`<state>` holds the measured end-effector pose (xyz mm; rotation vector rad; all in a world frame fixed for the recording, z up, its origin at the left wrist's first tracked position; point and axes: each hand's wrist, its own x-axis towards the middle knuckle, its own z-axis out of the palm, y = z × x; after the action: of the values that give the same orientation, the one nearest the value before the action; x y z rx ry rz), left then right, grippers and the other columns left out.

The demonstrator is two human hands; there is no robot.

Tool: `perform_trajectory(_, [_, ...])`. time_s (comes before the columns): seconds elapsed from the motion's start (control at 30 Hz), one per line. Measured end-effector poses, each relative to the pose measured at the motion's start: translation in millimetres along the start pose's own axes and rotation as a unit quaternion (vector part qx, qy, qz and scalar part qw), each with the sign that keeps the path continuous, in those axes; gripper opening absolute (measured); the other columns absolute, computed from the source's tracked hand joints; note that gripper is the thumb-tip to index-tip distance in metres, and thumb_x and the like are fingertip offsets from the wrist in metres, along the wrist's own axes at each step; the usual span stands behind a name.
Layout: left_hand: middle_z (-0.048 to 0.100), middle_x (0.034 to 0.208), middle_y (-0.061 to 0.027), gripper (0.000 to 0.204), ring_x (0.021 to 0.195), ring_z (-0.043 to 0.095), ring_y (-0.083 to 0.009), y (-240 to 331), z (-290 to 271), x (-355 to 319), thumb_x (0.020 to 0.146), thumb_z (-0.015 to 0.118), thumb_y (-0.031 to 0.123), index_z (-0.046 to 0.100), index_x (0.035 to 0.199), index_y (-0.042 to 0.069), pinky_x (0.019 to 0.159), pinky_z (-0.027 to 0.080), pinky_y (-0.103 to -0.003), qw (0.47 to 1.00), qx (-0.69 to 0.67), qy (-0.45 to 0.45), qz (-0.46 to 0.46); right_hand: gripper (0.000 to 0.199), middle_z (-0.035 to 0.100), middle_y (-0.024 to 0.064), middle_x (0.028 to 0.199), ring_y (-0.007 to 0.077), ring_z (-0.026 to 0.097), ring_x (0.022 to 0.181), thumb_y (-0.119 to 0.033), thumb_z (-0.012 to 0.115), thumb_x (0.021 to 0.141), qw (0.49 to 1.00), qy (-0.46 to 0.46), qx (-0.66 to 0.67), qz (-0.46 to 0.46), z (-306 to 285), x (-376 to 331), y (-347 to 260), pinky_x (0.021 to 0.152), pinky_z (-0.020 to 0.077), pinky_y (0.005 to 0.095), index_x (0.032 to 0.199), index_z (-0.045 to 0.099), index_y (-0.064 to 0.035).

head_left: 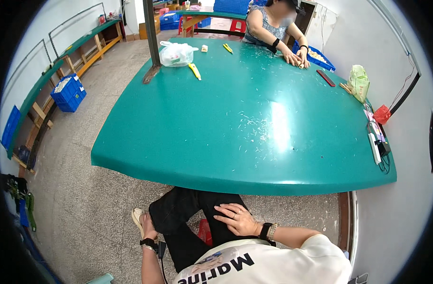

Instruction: Picking up a blue crate filled with wooden blocks and placing it onto a work table.

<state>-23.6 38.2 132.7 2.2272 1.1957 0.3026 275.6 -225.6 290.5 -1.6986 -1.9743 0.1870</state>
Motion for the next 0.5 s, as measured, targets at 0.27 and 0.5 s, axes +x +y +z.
perform_trajectory(0.27, [0.053, 0.111, -0.0157, 0.047, 0.102, 0.045, -0.0342, -71.8, 40.7, 4.8, 0.073, 0.063, 0.024, 0.053, 0.115, 0.004, 0.089, 0.035, -0.04, 0.977, -0.211, 0.005, -0.045, 0.048, 0.039, 0.0114, 0.136, 0.0279, 0.04, 0.122, -0.008, 0.056, 0.073, 1.0, -0.001, -0.004, -0.008, -3.3, 5.4, 5.2, 0.1, 0.0335, 0.0423, 0.121, 0.052, -0.0096])
perform_trajectory(0.5, [0.055, 0.102, -0.0152, 0.047, 0.1, 0.048, -0.034, -5.6, -14.6, -24.2, 0.072, 0.058, 0.032, 0.054, 0.106, 0.001, 0.087, 0.037, -0.041, 0.995, 0.051, 0.08, 0.043, 0.049, 0.045, 0.013, 0.13, 0.0295, 0.044, 0.116, -0.005, 0.056, 0.067, 0.999, -0.015, -0.025, -0.034, 2.2, 28.8, -15.4, 0.096, 0.035, 0.0444, 0.116, 0.056, -0.0092])
